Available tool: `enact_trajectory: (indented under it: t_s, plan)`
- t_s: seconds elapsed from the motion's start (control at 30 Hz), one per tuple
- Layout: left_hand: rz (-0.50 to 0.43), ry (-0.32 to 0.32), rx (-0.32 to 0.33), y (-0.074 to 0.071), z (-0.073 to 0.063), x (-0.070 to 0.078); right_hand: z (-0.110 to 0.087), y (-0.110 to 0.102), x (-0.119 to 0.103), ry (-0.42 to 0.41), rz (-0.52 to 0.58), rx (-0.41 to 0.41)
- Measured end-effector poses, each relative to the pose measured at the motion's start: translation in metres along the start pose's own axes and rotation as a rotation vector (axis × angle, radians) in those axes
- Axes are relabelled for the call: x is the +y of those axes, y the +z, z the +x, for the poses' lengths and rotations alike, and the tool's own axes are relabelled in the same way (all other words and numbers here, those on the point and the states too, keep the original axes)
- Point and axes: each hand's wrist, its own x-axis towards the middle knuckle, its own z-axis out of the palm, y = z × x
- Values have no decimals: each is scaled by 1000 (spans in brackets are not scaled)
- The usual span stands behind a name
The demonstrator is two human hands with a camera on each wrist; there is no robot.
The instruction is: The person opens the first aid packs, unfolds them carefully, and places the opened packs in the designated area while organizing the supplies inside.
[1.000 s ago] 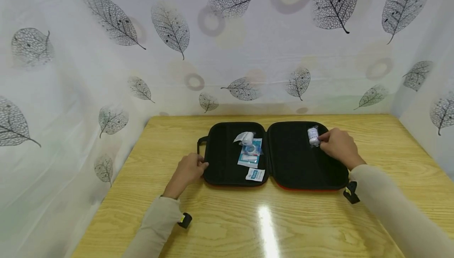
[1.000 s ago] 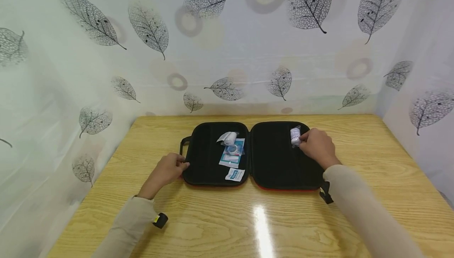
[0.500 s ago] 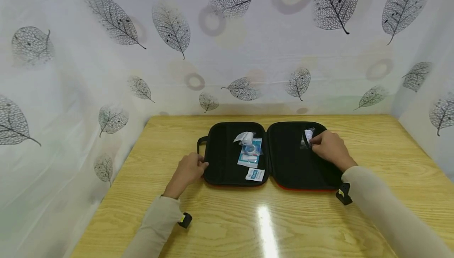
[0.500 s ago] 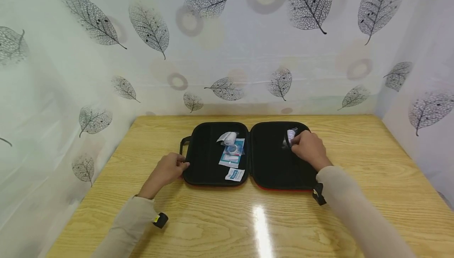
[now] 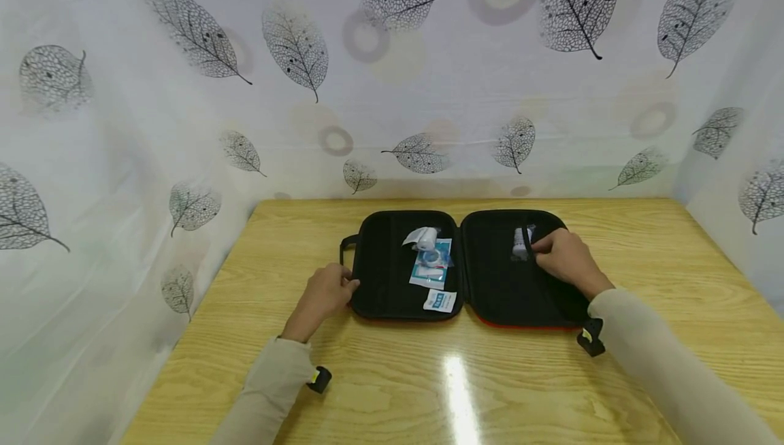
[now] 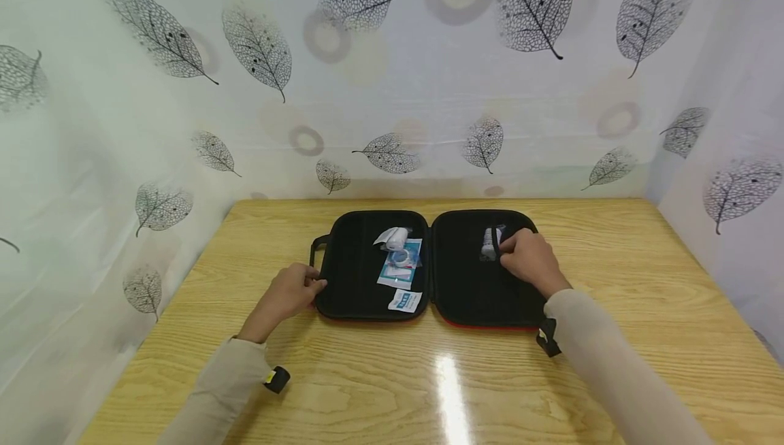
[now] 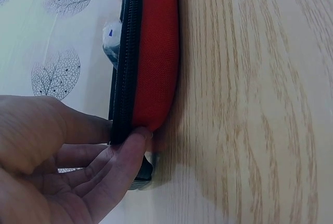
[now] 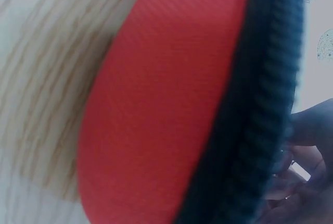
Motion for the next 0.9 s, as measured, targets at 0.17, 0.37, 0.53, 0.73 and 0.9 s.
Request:
enact_trajectory:
  t_s: [0.17, 0.37, 0.53, 0.73, 0.9]
  plan:
    - [3, 4, 7, -1, 0, -1, -1, 2, -1, 48, 26, -36]
    - [3, 1, 6, -1, 0, -1, -3, 3, 0, 66, 42, -57]
    - [7, -4, 7, -1, 0, -1, -3, -4, 0, 43, 10, -91]
    - [-5, 2, 7, -2, 0, -1, 0, -19, -6, 11, -33, -50]
    - [-4, 5, 1, -1, 1, -1, 4, -21, -19, -35, -26, 4]
